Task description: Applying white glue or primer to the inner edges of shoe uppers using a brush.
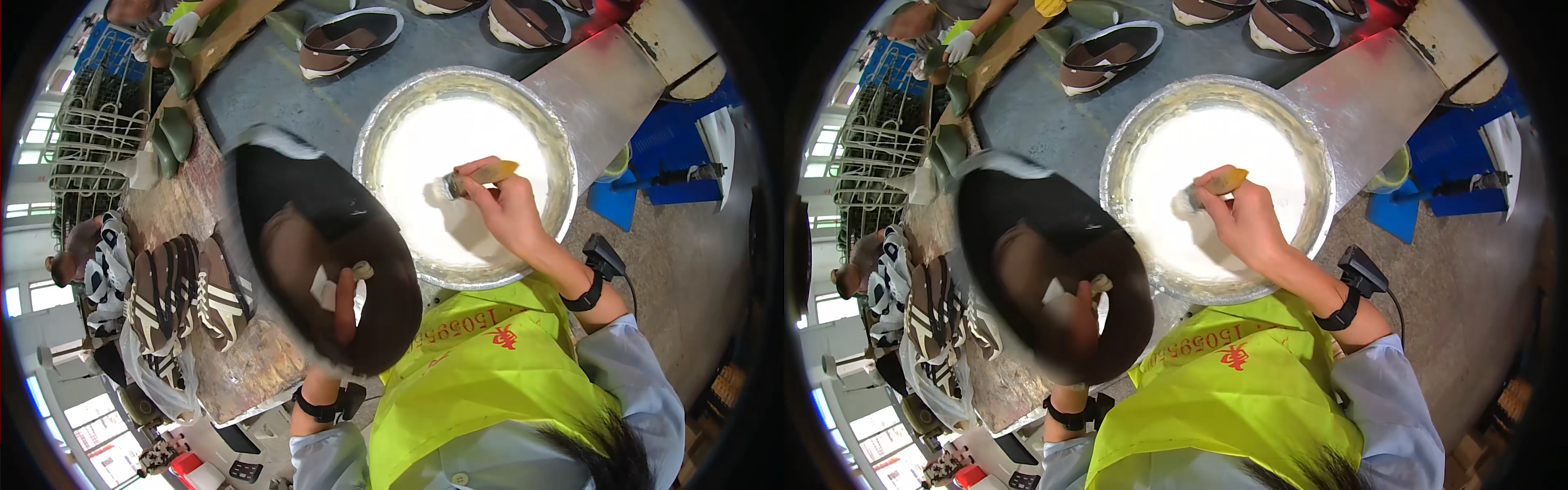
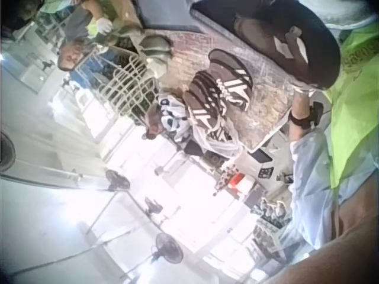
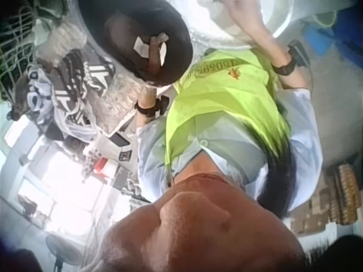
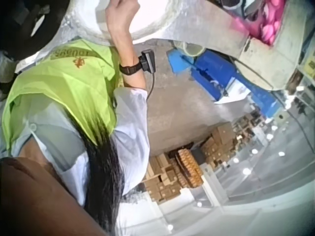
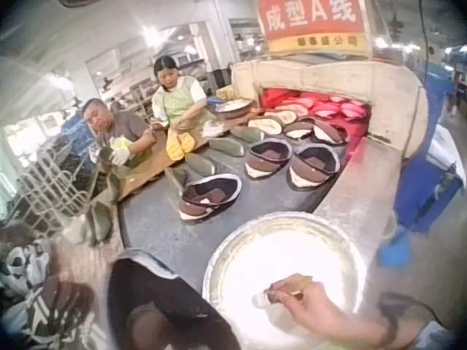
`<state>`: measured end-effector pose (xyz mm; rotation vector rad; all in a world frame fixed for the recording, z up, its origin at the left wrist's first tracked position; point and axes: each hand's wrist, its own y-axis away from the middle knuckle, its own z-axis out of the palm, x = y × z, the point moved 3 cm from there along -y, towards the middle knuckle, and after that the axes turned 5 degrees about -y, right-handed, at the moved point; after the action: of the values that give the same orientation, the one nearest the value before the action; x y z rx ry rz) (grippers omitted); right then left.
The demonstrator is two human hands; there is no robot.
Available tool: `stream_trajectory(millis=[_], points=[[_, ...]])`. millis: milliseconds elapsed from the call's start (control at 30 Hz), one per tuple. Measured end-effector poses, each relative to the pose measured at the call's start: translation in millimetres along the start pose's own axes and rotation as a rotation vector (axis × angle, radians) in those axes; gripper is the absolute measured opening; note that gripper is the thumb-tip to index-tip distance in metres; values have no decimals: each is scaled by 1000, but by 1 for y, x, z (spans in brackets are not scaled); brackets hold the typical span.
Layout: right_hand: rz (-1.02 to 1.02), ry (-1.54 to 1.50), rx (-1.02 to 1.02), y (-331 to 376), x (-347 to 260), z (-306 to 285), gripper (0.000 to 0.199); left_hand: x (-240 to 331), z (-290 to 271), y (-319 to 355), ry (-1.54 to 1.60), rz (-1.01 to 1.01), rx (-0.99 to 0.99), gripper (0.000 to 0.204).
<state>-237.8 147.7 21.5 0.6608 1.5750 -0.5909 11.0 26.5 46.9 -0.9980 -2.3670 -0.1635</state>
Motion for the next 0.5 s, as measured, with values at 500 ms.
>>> stream_trajectory(millis=[500], points=[[80, -256, -55, 0, -18, 23, 16, -6, 24, -26, 923, -552, -245, 19]])
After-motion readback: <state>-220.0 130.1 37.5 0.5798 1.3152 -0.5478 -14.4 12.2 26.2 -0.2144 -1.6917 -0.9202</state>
